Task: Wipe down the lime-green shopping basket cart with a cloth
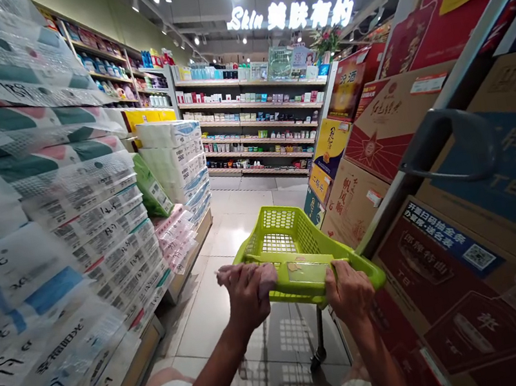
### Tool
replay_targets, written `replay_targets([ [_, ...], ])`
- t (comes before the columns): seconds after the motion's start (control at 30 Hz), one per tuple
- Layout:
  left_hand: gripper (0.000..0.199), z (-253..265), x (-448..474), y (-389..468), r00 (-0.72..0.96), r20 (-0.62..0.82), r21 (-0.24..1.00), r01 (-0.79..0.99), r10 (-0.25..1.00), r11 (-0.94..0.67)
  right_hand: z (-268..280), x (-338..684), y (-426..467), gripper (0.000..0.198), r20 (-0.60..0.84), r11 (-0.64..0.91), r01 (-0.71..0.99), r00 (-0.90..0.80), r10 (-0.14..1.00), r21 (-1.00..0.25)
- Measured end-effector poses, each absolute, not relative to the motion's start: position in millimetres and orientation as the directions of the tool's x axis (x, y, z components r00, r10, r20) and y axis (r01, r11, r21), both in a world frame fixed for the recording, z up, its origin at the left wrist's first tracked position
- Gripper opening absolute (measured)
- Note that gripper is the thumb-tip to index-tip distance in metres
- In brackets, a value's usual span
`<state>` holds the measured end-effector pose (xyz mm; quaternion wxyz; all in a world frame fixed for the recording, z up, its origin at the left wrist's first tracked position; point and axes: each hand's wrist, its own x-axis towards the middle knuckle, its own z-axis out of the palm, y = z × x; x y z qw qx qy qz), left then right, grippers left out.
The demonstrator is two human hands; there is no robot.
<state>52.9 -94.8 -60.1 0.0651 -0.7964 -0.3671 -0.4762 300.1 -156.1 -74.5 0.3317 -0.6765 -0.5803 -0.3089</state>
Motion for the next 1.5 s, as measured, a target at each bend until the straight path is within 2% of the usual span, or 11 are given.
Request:
replay_targets([
  [0.2,0.034,29.4,62.1,-58.3,0.527,0.125,0.19,0.819,0.84,-0.542,-75.1,303.1,-156.2,0.037,0.801,-0.088,0.992,0.127,0.585,-0.093],
  [0.33,0.026,-5.1,62.5,-74.5,0.49,0.429,0.168,0.782,0.759,-0.6,-76.2,303.7,-155.8,0.036,0.818,-0.065,0.993,0.117,0.563,-0.098],
  [0.5,0.037,-90.8,60.8,-112.0,0.101,0.914,0.203,0.725,0.394,-0.658,-78.1,310.5,-156.5,0.034,0.816,-0.03,0.992,0.115,0.566,-0.119],
  [0.6,0.032,-77.3,56.9,-102.6,0.15,0.834,0.286,0.706,0.531,-0.648,-80.9,318.8,-154.1,0.031,0.81,0.002,0.991,0.109,0.576,-0.135],
  [0.7,0.025,-21.9,47.9,-70.8,0.387,0.441,0.402,0.721,0.81,-0.564,-83.0,325.4,-151.4,0.028,0.808,0.014,0.992,0.091,0.583,-0.122],
  [0.8,0.03,12.4,39.6,-48.9,0.504,0.184,0.386,0.752,0.844,-0.534,-81.4,324.5,-153.6,0.029,0.8,-0.001,0.989,0.119,0.588,-0.146],
  [0.9,0.024,-12.3,38.0,-59.0,0.473,0.441,0.402,0.656,0.763,-0.639,-77.9,313.3,-160.2,0.03,0.795,-0.005,0.982,0.154,0.586,-0.187],
  [1.03,0.024,-93.2,51.5,-93.8,-0.035,0.881,0.419,0.521,0.472,-0.743,-75.2,287.4,-167.4,0.035,0.825,-0.039,0.974,0.212,0.524,-0.225],
  [1.17,0.023,-114.3,62.1,-98.0,-0.229,0.895,0.446,0.481,0.383,-0.755,-71.0,268.6,-166.9,0.033,0.822,0.003,0.983,0.15,0.549,-0.182],
  [1.37,0.024,-39.1,34.1,-61.6,0.106,0.547,0.786,0.278,0.831,-0.553,-66.0,268.9,-158.8,0.032,0.82,0.04,0.978,0.15,0.553,-0.206],
  [1.5,0.021,-59.4,37.6,-76.2,0.085,0.682,0.668,0.332,0.727,-0.666,-67.6,271.9,-164.7,0.033,0.833,0.053,0.98,0.135,0.537,-0.193],
])
